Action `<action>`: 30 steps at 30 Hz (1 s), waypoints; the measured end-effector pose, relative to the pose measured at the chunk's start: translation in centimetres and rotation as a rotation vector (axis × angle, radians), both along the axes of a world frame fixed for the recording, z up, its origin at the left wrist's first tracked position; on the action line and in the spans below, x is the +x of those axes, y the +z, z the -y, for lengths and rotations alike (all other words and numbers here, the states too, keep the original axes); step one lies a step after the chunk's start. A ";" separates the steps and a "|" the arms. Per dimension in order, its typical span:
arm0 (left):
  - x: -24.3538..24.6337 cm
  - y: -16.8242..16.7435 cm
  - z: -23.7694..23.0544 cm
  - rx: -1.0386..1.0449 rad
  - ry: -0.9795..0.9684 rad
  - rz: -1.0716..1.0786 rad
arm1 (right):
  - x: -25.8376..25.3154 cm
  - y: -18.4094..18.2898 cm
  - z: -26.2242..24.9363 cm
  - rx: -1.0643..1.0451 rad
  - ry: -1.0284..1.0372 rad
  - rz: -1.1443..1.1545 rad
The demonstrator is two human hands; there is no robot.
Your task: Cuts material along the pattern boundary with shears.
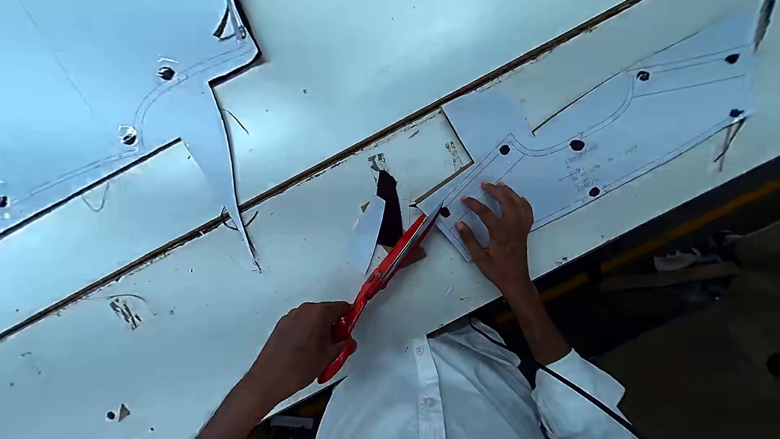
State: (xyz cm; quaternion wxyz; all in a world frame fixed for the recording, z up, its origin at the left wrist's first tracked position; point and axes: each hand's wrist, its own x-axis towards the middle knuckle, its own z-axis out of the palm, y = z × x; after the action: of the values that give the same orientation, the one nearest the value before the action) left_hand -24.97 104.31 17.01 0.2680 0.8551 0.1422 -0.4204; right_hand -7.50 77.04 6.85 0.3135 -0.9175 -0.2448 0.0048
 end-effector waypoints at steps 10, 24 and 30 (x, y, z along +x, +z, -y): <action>0.8 0.2 -1.3 0.061 -0.086 0.051 | -0.8 2.8 0.1 -0.053 0.038 -0.146; 0.9 -0.5 -1.8 0.040 -0.093 0.090 | 0.0 0.2 -0.1 -0.025 -0.011 -0.003; 1.2 -0.1 -1.9 0.024 -0.094 0.052 | 0.0 0.1 -0.1 -0.054 -0.006 -0.007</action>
State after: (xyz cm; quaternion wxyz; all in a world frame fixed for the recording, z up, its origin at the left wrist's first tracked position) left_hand -23.76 106.21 16.92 0.2413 0.8746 0.1000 -0.4085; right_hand -7.45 77.17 7.00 0.2897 -0.9263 -0.2406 0.0135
